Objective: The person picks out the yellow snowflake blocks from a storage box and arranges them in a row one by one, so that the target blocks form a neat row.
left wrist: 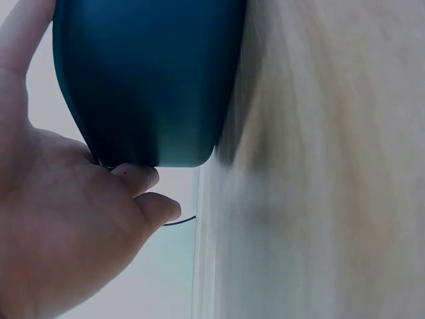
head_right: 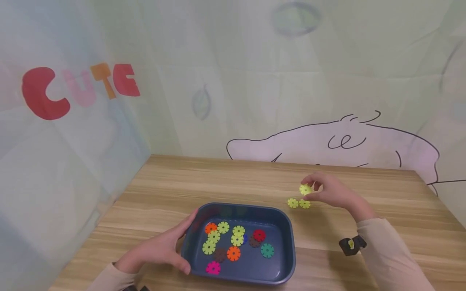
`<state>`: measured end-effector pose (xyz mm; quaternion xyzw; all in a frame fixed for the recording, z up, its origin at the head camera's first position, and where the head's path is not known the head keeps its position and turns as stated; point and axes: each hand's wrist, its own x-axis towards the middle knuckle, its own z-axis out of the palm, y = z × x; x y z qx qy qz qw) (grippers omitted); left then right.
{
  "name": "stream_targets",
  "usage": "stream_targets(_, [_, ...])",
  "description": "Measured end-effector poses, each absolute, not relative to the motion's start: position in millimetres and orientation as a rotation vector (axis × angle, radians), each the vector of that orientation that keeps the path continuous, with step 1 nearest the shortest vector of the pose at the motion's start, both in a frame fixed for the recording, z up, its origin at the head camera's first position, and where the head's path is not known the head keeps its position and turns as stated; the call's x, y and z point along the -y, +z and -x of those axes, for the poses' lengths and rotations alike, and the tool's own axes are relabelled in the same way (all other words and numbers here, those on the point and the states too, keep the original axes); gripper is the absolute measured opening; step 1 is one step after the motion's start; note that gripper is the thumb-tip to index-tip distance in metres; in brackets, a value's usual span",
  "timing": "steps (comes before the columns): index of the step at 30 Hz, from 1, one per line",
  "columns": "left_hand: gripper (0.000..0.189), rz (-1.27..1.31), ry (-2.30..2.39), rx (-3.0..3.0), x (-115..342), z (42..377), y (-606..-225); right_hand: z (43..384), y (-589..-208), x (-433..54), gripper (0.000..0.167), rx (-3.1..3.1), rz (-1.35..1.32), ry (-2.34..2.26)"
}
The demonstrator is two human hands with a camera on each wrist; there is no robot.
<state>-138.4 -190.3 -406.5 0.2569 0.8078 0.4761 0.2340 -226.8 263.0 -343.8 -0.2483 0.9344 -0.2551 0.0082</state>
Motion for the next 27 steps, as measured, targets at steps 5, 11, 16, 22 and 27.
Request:
stream_targets(5, [0.134, -0.705, 1.296, -2.233, 190, 139, -406, 231, -353, -274, 0.04, -2.935, 0.716, -0.807])
stream_targets(11, [0.133, -0.708, 1.294, -2.23, 190, 139, -406, 236, -368, -284, 0.038, -2.929, 0.642, -0.806])
stream_targets(16, [0.133, -0.704, 1.293, -2.229, 190, 138, -405, 240, -381, -292, 0.039, -2.905, 0.593, -0.806])
stream_targets(22, [0.133, -0.698, 1.294, -2.227, 190, 139, -406, 242, -392, -296, 0.034, -2.869, 0.535, -0.793])
stream_targets(27, [0.133, -0.699, 1.289, -2.228, 190, 139, -406, 243, -396, -297, 0.035, -2.825, 0.499, -0.801])
